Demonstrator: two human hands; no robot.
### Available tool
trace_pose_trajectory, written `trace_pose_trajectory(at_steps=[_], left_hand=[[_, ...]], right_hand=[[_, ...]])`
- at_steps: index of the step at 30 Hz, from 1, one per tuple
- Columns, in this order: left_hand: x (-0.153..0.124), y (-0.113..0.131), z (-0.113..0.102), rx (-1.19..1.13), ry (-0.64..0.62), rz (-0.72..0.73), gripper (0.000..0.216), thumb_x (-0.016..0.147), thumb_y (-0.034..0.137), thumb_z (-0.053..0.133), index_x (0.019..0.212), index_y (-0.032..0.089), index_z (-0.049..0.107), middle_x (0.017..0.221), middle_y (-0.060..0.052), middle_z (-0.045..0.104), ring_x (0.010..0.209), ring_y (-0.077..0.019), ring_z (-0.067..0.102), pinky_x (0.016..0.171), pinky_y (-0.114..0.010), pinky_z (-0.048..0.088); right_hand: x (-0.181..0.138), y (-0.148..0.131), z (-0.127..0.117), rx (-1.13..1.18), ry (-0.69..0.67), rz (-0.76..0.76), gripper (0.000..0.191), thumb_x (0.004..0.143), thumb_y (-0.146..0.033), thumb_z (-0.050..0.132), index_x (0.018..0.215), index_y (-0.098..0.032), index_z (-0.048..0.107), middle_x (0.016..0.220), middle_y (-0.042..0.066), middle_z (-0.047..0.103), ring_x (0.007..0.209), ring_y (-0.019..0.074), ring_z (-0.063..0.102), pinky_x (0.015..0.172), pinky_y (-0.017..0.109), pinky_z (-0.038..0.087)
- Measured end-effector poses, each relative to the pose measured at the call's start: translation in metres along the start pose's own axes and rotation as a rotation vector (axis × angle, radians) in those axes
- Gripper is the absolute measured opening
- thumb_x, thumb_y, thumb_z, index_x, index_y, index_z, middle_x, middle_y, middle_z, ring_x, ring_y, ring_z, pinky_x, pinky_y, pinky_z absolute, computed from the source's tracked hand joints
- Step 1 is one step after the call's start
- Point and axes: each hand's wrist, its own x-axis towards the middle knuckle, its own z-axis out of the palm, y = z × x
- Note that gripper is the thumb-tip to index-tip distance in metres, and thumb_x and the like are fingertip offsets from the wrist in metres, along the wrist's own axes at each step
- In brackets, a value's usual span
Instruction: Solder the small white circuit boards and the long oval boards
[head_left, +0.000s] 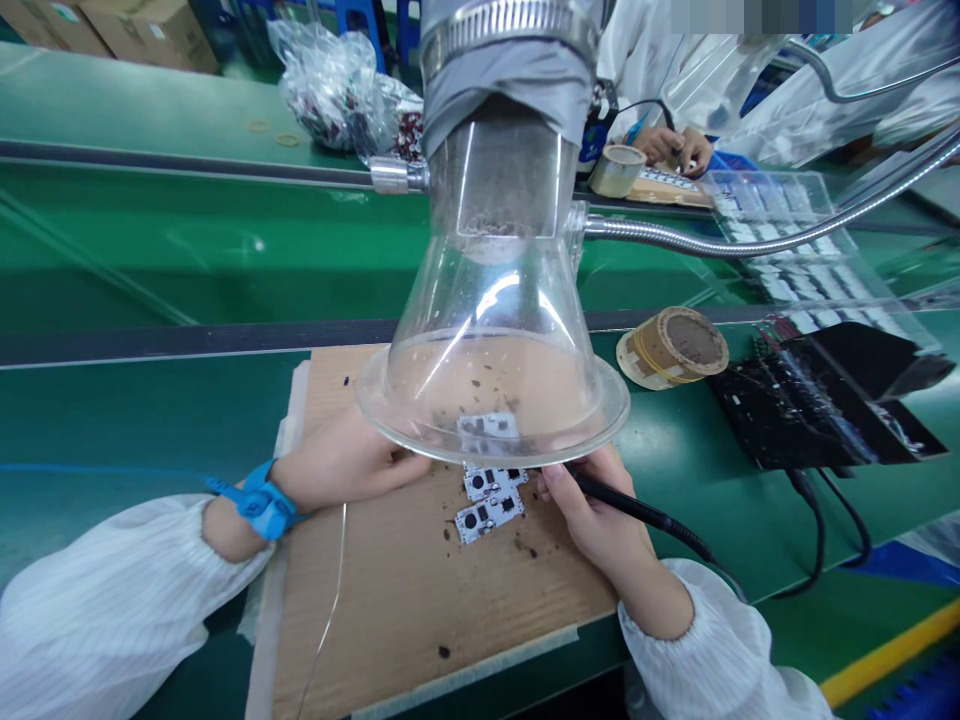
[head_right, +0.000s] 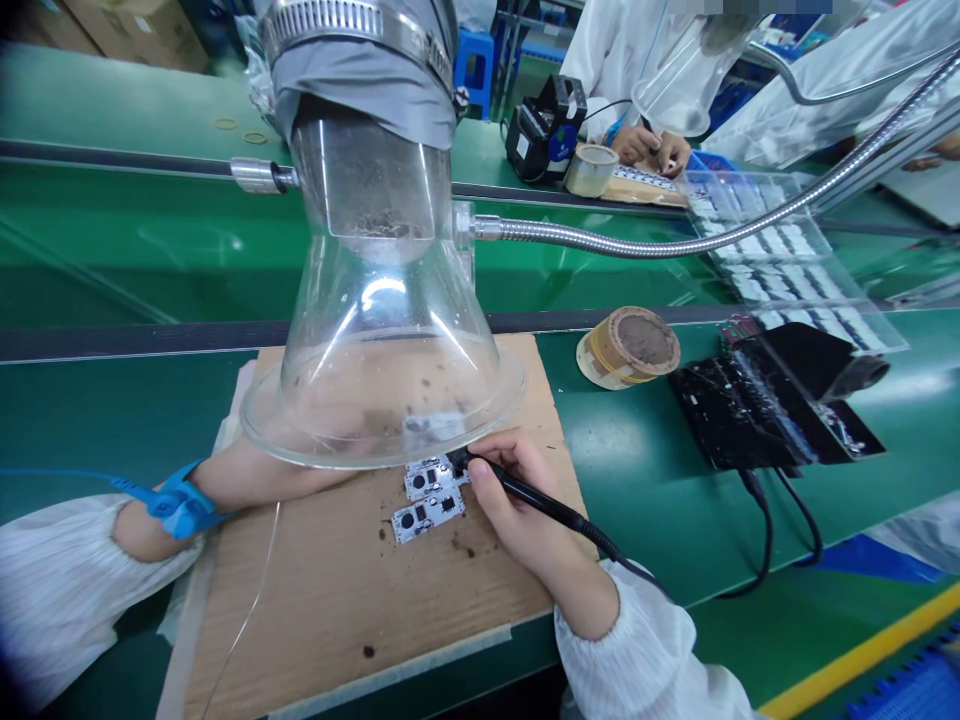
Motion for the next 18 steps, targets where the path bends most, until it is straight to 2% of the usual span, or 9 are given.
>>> trace_pose_trajectory(at_steps=[3,8,14,18], left_hand=[[-0.0005,-0.0006,0.0004,-0.037,-0.042,-0.034,0.024,0.106,0.023,0.053,0.120,0.024,0.072,0.132,-0.009,0.081,0.123,-0.0277,0.076,0.110,-0.045,0.063],[-0.0009,-0.0022,0.0013,-0.101,-0.151,-0.139,0.025,0.106,0.029,0.051,0.116,0.021,0.073,0.125,-0.010,0.081,0.139,-0.0312,0.066,0.124,-0.054,0.051],[-0.0026,-0.0031,0.0013,-0.140,-0.218,-0.167,0.030,0.107,0.031,0.047,0.114,0.018,0.073,0.120,-0.010,0.080,0.119,-0.0273,0.072,0.114,-0.052,0.057],[-0.0019,-0.0025,0.0018,-0.145,-0.227,-0.189,0.031,0.108,0.033,0.045,0.112,0.017,0.072,0.119,-0.010,0.079,0.129,-0.0290,0.067,0.119,-0.054,0.053]], right_hand=[[-0.0011,0.0013,-0.0004,0.005,0.006,0.007,0.016,0.109,-0.039,0.068,0.100,-0.026,0.068,0.071,-0.003,0.068,0.058,0.0127,0.066,0.058,0.023,0.059],[-0.0040,0.0045,-0.0020,0.006,-0.003,0.033,0.012,0.109,-0.037,0.068,0.103,-0.027,0.069,0.077,-0.002,0.071,0.060,0.0122,0.065,0.061,0.023,0.059],[-0.0051,0.0066,-0.0023,0.022,0.006,0.050,0.011,0.109,-0.037,0.068,0.105,-0.027,0.069,0.082,-0.001,0.073,0.059,0.0117,0.064,0.058,0.023,0.056],[-0.0055,0.0077,-0.0022,0.041,0.010,0.056,0.011,0.110,-0.037,0.068,0.106,-0.027,0.069,0.083,-0.001,0.073,0.059,0.0112,0.063,0.058,0.022,0.056]])
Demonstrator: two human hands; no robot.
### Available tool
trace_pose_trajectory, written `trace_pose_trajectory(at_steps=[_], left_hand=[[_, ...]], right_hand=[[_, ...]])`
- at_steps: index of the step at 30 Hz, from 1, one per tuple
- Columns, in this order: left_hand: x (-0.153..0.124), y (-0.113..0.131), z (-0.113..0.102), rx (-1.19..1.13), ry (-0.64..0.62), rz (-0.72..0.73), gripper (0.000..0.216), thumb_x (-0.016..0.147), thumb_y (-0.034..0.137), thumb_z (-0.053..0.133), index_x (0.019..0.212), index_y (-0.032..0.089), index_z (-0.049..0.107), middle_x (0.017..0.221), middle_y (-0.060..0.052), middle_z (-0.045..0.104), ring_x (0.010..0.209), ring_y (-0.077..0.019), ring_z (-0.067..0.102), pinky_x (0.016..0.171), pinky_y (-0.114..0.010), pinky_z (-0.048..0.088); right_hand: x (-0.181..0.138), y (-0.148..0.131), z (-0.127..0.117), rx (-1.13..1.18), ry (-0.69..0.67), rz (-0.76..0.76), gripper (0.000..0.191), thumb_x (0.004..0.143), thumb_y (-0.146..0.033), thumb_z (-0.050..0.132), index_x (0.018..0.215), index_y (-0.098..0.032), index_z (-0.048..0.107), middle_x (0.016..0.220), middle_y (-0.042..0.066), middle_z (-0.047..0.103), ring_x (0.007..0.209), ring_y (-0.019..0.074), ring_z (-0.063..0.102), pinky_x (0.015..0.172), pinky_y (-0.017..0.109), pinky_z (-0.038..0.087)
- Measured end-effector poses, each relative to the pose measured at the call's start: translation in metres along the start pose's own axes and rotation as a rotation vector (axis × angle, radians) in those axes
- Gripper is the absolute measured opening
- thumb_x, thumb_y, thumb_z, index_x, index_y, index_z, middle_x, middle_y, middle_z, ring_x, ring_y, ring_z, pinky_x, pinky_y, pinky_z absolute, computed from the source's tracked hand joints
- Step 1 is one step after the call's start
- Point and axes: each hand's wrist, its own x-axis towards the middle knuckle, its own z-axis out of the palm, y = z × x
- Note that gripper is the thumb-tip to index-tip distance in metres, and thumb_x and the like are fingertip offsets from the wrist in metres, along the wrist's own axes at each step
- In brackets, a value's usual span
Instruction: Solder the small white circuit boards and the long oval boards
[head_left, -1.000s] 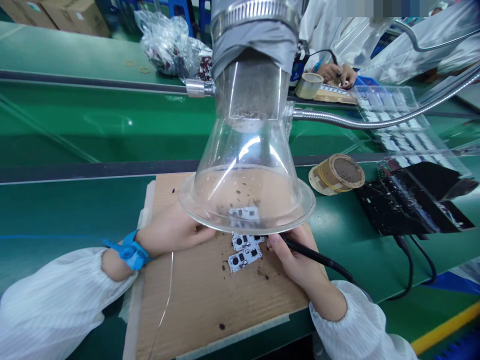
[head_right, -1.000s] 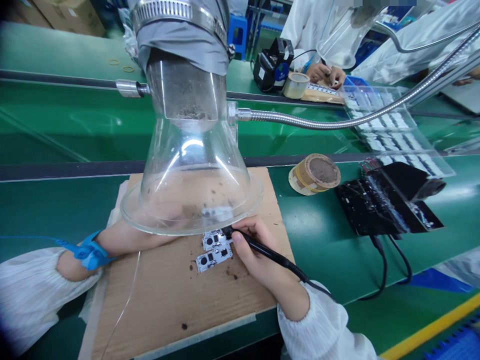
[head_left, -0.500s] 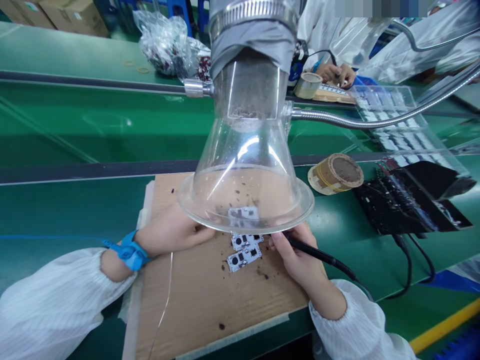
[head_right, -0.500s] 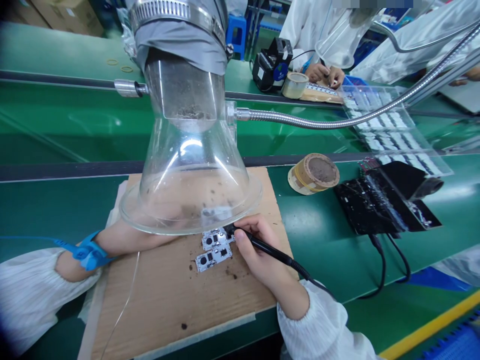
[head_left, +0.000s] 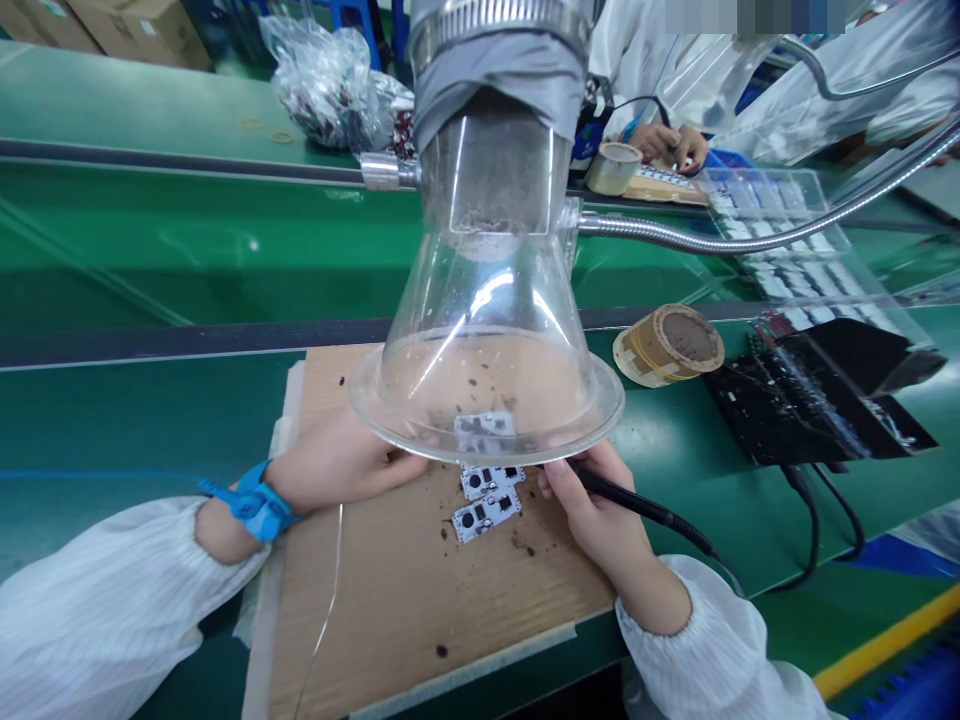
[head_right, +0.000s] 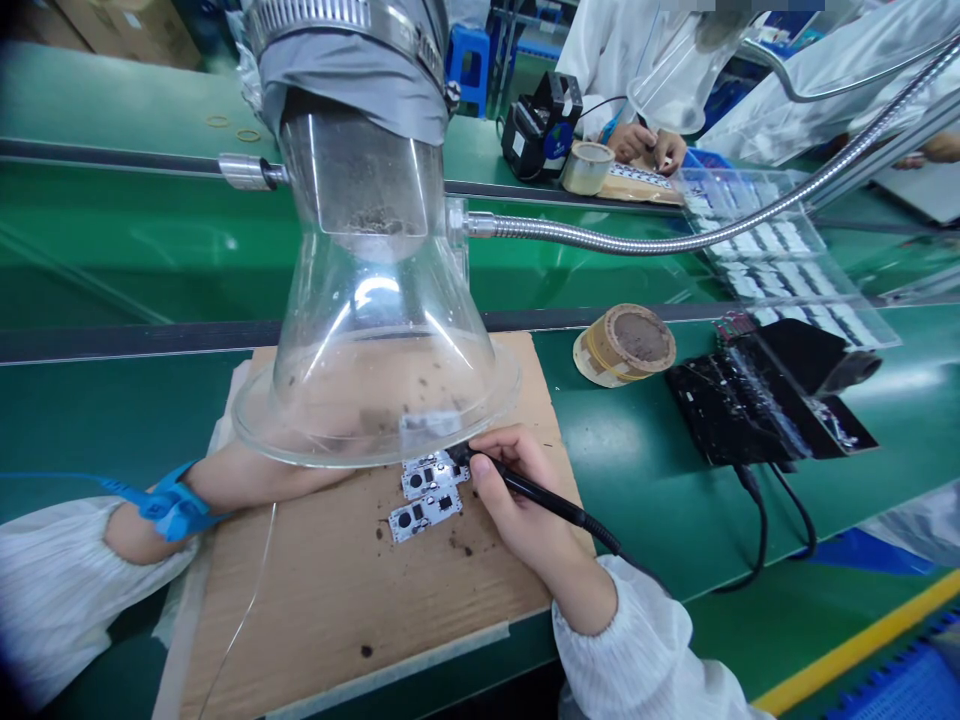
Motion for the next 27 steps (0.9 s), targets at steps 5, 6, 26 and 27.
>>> trace_pose_trajectory(at_steps=[5,6,26,27], left_hand=[[0.0008,-0.0005,0.0011,0.000,-0.001,-0.019,0.033,0.108,0.036,0.045,0.112,0.018,0.072,0.118,-0.010,0.079,0.137,-0.0305,0.062,0.123,-0.056,0.049],[0.0005,-0.0007,0.0011,-0.001,-0.003,-0.021,0.033,0.108,0.036,0.045,0.112,0.018,0.072,0.119,-0.009,0.079,0.134,-0.0297,0.064,0.122,-0.055,0.050],[-0.0006,0.0018,-0.0021,0.038,0.031,0.023,0.026,0.106,0.034,0.051,0.111,0.021,0.073,0.114,-0.008,0.081,0.125,-0.0299,0.071,0.115,-0.050,0.057],[-0.0004,0.0020,-0.0022,0.038,0.029,0.024,0.026,0.106,0.033,0.050,0.112,0.021,0.073,0.115,-0.008,0.081,0.125,-0.0296,0.071,0.115,-0.050,0.058]], right_hand=[[-0.0007,0.0025,-0.0003,0.018,0.007,0.010,0.013,0.110,-0.039,0.068,0.105,-0.027,0.069,0.081,-0.001,0.072,0.058,0.0120,0.061,0.056,0.023,0.054],[-0.0009,0.0031,-0.0005,0.021,0.011,0.011,0.014,0.110,-0.040,0.068,0.106,-0.027,0.070,0.080,-0.001,0.071,0.058,0.0122,0.061,0.056,0.024,0.054],[-0.0006,0.0072,-0.0024,0.125,0.092,0.056,0.018,0.109,-0.042,0.069,0.106,-0.025,0.069,0.073,-0.003,0.065,0.057,0.0125,0.059,0.055,0.024,0.052],[-0.0008,0.0072,-0.0024,0.128,0.093,0.058,0.018,0.109,-0.043,0.069,0.106,-0.024,0.069,0.073,-0.003,0.065,0.057,0.0127,0.059,0.054,0.025,0.052]])
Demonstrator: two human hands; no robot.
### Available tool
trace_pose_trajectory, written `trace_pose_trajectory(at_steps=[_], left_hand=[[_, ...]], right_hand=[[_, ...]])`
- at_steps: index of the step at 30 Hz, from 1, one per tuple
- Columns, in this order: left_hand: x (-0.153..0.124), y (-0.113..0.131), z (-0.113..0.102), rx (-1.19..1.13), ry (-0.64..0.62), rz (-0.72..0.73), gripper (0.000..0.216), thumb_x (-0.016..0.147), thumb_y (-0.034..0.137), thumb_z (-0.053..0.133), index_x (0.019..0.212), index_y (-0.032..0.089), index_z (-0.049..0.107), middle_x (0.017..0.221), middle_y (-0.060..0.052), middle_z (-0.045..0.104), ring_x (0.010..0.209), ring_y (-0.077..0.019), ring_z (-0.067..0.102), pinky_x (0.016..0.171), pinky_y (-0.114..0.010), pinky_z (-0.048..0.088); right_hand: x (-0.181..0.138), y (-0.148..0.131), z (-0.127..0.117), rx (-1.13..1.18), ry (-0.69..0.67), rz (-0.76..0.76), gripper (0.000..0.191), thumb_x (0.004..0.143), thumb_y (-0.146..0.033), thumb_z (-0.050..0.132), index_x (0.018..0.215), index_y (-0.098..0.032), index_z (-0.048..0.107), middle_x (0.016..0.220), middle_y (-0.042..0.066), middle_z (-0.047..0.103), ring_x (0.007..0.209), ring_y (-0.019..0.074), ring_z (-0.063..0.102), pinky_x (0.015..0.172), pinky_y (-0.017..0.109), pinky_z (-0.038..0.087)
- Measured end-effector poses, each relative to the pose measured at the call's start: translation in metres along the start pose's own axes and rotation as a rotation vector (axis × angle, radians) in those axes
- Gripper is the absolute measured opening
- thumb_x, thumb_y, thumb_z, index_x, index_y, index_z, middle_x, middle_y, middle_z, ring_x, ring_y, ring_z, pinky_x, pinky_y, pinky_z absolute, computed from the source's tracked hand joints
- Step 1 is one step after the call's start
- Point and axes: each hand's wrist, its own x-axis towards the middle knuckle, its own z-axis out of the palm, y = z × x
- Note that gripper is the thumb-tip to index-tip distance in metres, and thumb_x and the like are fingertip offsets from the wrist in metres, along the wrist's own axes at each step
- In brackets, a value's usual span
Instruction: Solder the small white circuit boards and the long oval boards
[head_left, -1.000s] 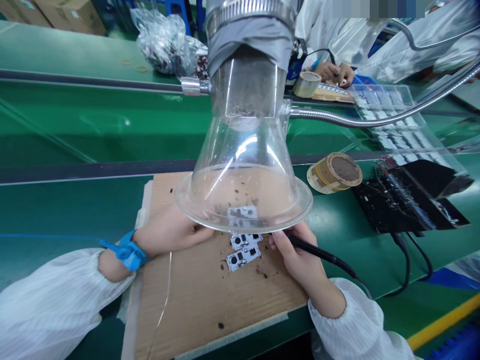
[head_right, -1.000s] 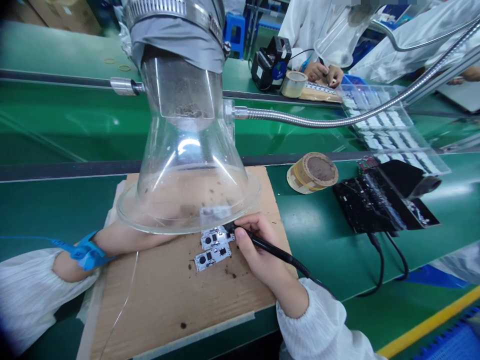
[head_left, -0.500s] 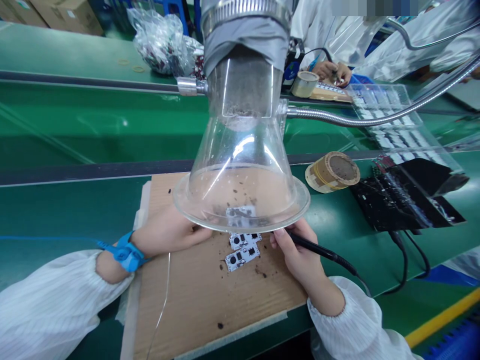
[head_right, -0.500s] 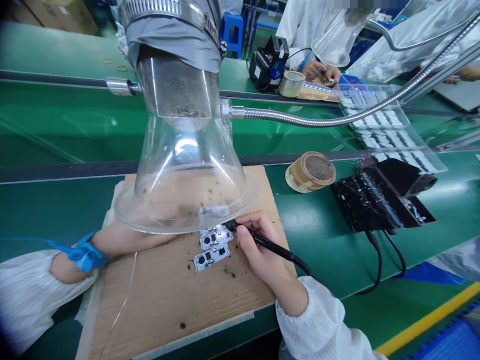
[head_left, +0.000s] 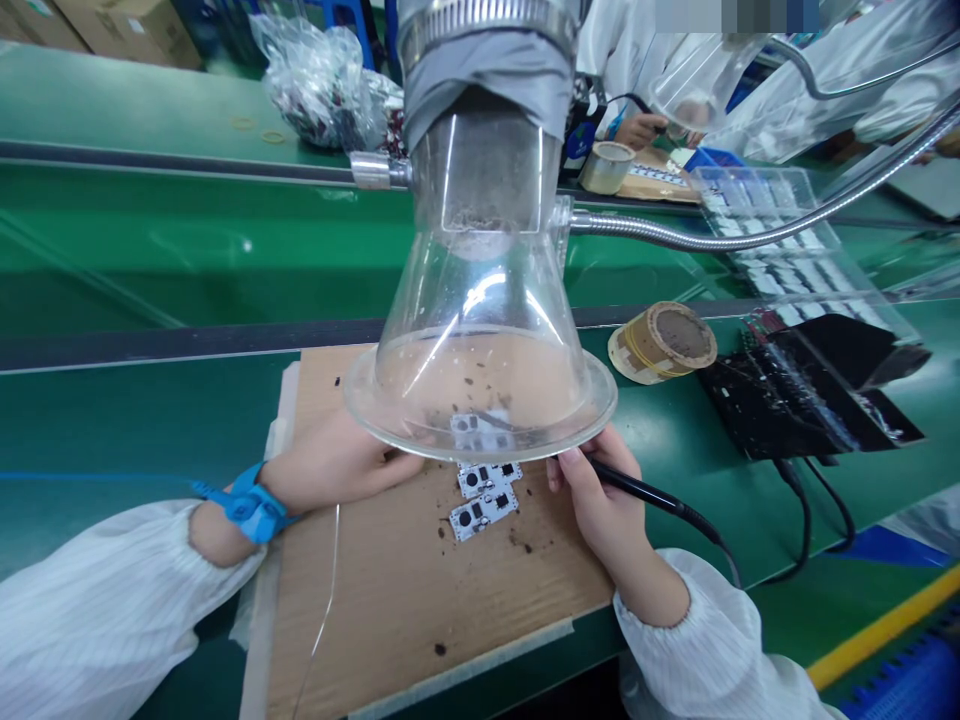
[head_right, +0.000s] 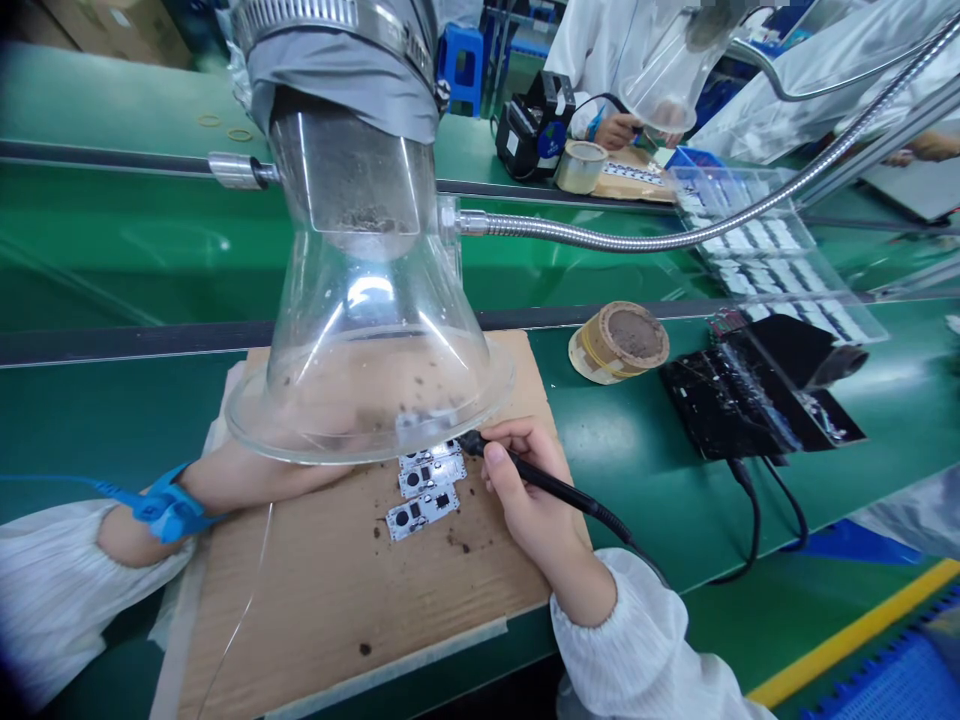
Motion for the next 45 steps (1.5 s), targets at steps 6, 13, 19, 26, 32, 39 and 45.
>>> trace_pose_trajectory(at_steps=[6,13,19,26,32,39,45], left_hand=[[0.0002,-0.0008,0.0006,0.011,0.011,-0.002,0.026,0.106,0.033,0.052,0.115,0.022,0.073,0.114,-0.008,0.082,0.133,-0.0317,0.067,0.120,-0.053,0.054],[-0.0018,-0.0028,0.0007,0.017,0.005,-0.002,0.027,0.106,0.033,0.052,0.115,0.022,0.074,0.121,-0.009,0.081,0.122,-0.0304,0.073,0.112,-0.052,0.060],[-0.0011,-0.0032,0.0012,0.024,0.012,-0.009,0.027,0.106,0.035,0.053,0.117,0.022,0.074,0.117,-0.008,0.082,0.133,-0.0327,0.068,0.119,-0.054,0.055],[0.0016,-0.0005,-0.0007,0.031,0.021,-0.010,0.027,0.107,0.036,0.052,0.116,0.021,0.073,0.115,-0.008,0.081,0.136,-0.0328,0.065,0.122,-0.056,0.052],[-0.0002,0.0000,-0.0020,0.039,0.015,-0.025,0.025,0.108,0.036,0.051,0.113,0.022,0.072,0.119,-0.008,0.080,0.122,-0.0292,0.069,0.112,-0.049,0.058],[-0.0041,-0.0069,0.0004,0.031,0.061,-0.005,0.020,0.106,0.036,0.054,0.103,0.023,0.069,0.107,-0.008,0.079,0.102,-0.0276,0.072,0.095,-0.045,0.061],[-0.0073,-0.0095,0.0015,0.022,0.094,-0.015,0.019,0.105,0.033,0.054,0.104,0.025,0.071,0.099,-0.007,0.078,0.097,-0.0275,0.072,0.091,-0.045,0.062]], right_hand=[[-0.0003,-0.0010,0.0008,0.002,0.009,0.019,0.024,0.108,-0.047,0.069,0.102,-0.024,0.067,0.069,-0.004,0.063,0.054,0.0130,0.058,0.052,0.025,0.051],[0.0000,-0.0023,0.0012,0.005,-0.003,0.021,0.023,0.108,-0.046,0.070,0.102,-0.024,0.068,0.069,-0.004,0.063,0.055,0.0127,0.058,0.052,0.024,0.051],[0.0002,-0.0028,0.0012,-0.001,-0.013,0.031,0.023,0.108,-0.047,0.069,0.104,-0.024,0.068,0.069,-0.003,0.064,0.054,0.0130,0.058,0.052,0.025,0.052],[-0.0019,-0.0004,-0.0010,0.013,0.006,0.009,0.020,0.109,-0.044,0.069,0.106,-0.025,0.068,0.070,-0.004,0.064,0.056,0.0130,0.059,0.053,0.025,0.051],[-0.0039,0.0014,-0.0036,0.044,0.030,0.039,0.019,0.110,-0.045,0.067,0.109,-0.026,0.065,0.072,-0.003,0.064,0.060,0.0153,0.062,0.055,0.027,0.050],[-0.0029,0.0008,-0.0019,0.062,0.042,0.035,0.020,0.110,-0.047,0.066,0.109,-0.028,0.063,0.073,-0.004,0.063,0.059,0.0152,0.060,0.053,0.027,0.047],[-0.0019,0.0007,-0.0024,0.061,0.034,0.014,0.018,0.110,-0.045,0.067,0.108,-0.027,0.063,0.071,-0.004,0.061,0.059,0.0151,0.059,0.054,0.028,0.046]])
